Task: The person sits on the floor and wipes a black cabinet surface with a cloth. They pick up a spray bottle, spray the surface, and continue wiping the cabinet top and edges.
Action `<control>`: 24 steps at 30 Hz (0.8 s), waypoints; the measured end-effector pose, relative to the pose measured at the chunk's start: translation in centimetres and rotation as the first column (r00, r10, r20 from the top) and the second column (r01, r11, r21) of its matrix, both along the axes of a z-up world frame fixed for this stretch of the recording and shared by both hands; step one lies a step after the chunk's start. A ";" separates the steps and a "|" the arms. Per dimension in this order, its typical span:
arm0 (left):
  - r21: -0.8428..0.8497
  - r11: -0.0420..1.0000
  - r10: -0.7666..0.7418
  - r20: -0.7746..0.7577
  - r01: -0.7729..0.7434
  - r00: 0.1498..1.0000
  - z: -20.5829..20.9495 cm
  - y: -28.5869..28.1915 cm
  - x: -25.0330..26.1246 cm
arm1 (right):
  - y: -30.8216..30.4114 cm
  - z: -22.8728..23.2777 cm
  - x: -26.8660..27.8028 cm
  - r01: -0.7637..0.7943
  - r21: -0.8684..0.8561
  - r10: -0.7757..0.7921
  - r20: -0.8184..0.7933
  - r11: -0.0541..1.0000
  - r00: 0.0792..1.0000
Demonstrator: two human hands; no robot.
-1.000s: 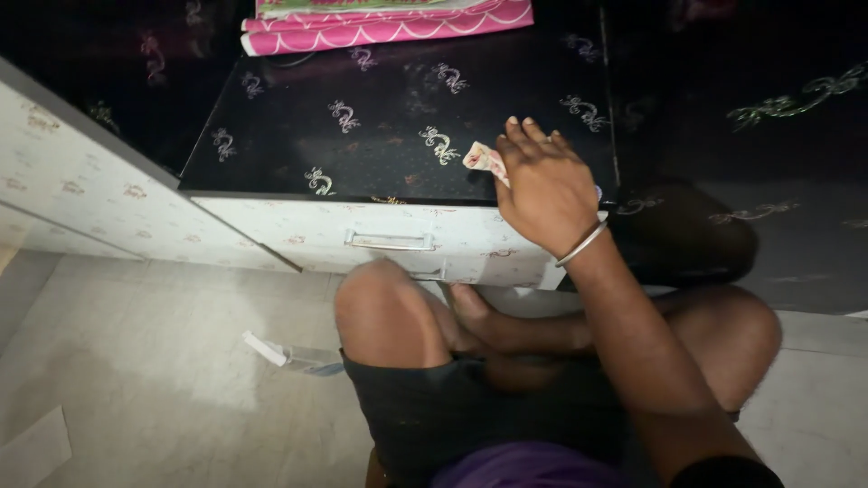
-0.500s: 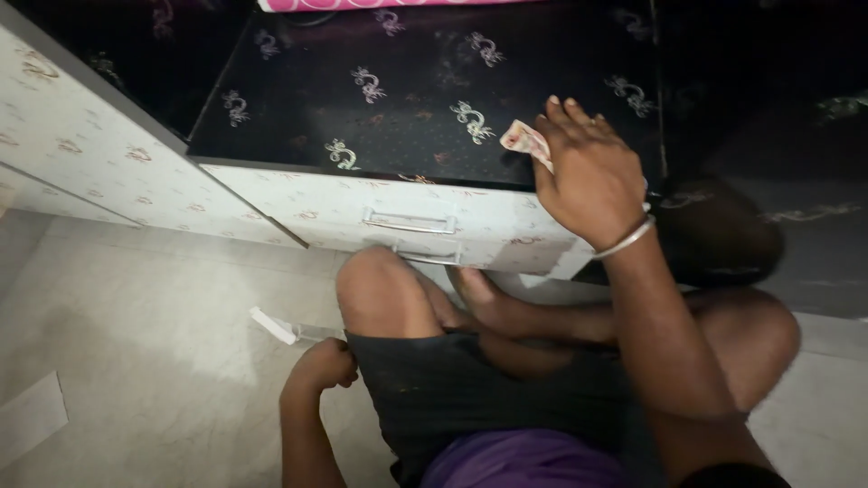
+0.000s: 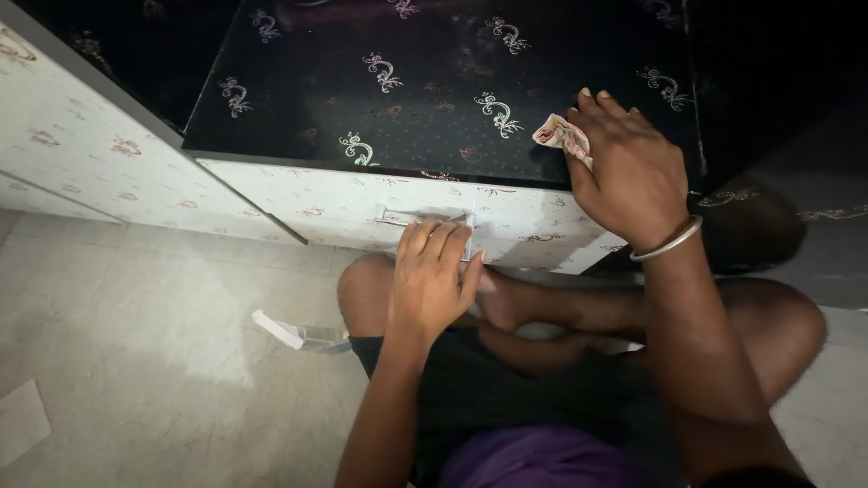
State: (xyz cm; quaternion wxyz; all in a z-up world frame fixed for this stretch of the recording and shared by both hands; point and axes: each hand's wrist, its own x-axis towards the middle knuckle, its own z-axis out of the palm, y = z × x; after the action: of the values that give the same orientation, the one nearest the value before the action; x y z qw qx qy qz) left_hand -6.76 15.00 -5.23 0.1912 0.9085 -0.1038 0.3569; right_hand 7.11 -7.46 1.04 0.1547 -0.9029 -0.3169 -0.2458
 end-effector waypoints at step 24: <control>-0.063 0.996 0.067 0.106 -0.060 0.992 -3.1 0.4 3.1 | -1.8 -0.3 -5.1 -0.133 0.123 0.128 0.054 0.983 0.990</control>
State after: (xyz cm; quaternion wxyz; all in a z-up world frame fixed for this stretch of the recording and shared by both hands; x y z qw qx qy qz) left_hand -3.68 15.41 -8.29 0.2011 0.8845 -0.0742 0.4145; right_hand 2.04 -9.26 0.77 0.2201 -0.8627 -0.3626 -0.2752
